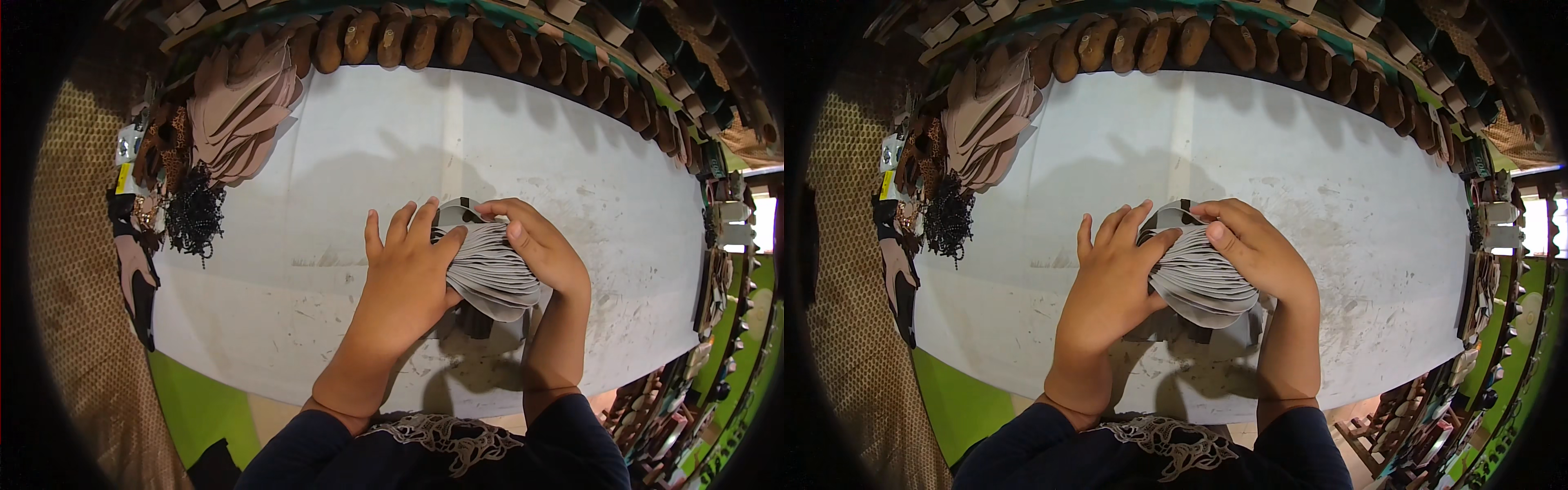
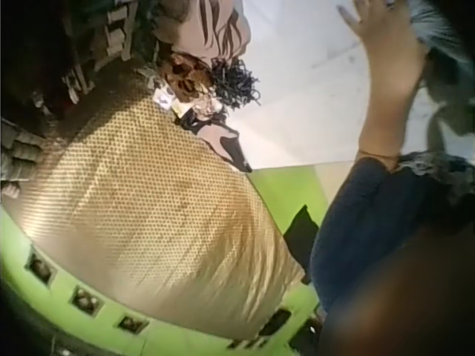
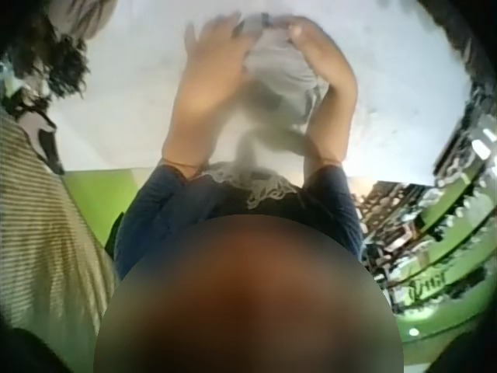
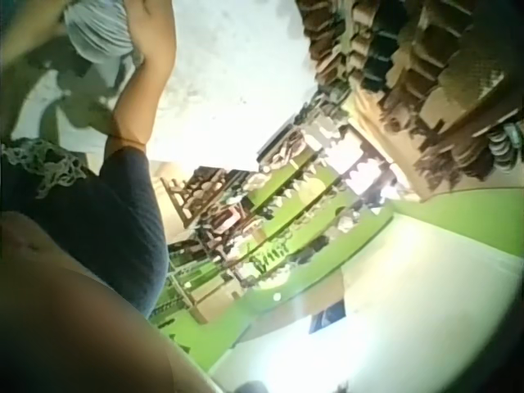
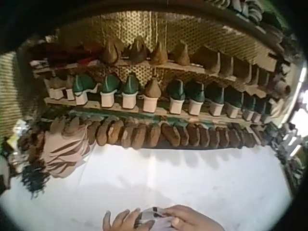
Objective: The recorder is stacking and organizing shoe insoles onto a vertical metal alignment pin on a workbench.
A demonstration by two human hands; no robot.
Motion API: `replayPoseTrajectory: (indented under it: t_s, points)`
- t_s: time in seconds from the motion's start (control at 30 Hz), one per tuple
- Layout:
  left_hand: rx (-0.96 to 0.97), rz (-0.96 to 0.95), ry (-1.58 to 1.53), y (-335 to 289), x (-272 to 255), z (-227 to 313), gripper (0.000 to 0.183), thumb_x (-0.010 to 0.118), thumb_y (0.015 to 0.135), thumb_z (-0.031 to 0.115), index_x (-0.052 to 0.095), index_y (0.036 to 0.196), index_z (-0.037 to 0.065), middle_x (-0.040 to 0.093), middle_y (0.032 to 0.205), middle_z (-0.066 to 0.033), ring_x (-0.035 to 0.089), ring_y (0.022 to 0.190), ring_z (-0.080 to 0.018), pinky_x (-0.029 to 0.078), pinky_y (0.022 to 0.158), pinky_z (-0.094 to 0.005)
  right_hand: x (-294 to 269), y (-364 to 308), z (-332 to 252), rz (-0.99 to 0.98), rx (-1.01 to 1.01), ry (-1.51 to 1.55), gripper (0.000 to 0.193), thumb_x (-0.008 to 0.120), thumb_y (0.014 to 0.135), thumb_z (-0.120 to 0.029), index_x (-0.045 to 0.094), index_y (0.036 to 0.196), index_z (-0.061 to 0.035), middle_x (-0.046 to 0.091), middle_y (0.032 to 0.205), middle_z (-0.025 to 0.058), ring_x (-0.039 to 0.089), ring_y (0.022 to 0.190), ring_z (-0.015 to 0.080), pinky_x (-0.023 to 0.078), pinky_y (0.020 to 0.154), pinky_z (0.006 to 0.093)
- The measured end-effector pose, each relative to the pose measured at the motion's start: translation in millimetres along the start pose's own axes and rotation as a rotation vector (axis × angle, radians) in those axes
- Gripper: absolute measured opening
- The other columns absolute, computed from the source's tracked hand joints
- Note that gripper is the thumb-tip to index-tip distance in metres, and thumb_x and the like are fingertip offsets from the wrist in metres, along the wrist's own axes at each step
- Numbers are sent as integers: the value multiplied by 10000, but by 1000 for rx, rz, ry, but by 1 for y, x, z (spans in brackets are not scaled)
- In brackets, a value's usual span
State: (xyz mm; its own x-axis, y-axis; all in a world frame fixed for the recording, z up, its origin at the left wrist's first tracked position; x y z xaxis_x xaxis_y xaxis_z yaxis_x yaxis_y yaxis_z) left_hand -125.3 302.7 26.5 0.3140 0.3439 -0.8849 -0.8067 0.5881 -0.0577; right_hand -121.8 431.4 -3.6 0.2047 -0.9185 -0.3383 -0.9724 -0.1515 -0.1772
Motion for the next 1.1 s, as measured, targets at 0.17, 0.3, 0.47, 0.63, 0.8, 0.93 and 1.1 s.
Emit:
replayPoseTrajectory:
  t_s: [0.17,0.3,0.47,0.63,0.8,0.93,1.1]
  points:
    - [1,0,-6,1,0,0,660,798,561,177,566,1179,180,409,1349,-124,378,1253,-343,187,1044,-606,3,-1,9,-65,-34,-156,530,390,954,-466,561,1179,-16,538,1055,124,487,1066,258,344,969,345]
    - [2,-19,-27,3,1,0,710,804,556,190,534,1212,164,370,1376,-137,345,1274,-354,181,1045,-609,1,-2,-3,-39,-78,-175,524,410,946,-469,554,1171,-18,536,1090,137,486,1067,269,348,962,356]
    - [3,21,-106,9,-1,-8,791,813,538,278,487,1248,151,300,1423,-153,296,1300,-385,157,1050,-617,-2,-4,-2,-35,38,-162,524,541,867,-477,565,1126,-21,576,1083,141,522,1027,269,374,935,360]
    - [98,-31,-132,12,3,-7,844,822,484,381,499,1231,155,280,1443,-159,260,1319,-416,125,1067,-604,-1,-6,-16,-35,-17,-206,500,598,824,-441,587,1084,-13,595,1043,140,536,991,274,399,899,358]
    - [94,-74,-164,11,10,-4,736,826,493,349,569,1158,162,340,1410,-159,286,1308,-410,130,1062,-610,-4,-13,-25,-32,-44,-312,475,593,829,-429,615,1054,-11,614,1011,135,539,961,274,414,876,360]
    - [82,-50,-163,6,1,1,633,830,491,307,625,1073,166,377,1388,-144,319,1292,-395,144,1051,-619,-9,-7,-12,-30,-39,-84,441,520,895,-387,611,1101,-9,614,928,129,537,913,263,419,837,338]
    - [87,-26,-107,3,-2,6,616,827,488,259,632,1067,178,389,1378,-140,331,1285,-387,157,1044,-622,-18,19,2,146,9,-419,363,538,911,-264,592,1178,-23,577,836,101,512,809,235,412,793,320]
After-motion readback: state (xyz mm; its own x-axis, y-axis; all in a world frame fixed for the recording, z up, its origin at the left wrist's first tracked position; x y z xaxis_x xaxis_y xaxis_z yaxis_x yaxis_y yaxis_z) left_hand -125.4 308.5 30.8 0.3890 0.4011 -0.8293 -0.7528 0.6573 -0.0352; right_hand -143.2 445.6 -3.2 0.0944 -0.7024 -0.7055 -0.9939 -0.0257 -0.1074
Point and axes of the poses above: each hand's wrist, its own y-axis towards the middle knuckle, its own x-axis out of the palm, z = x × y, the point moved 10 cm from there along y, towards the middle knuckle
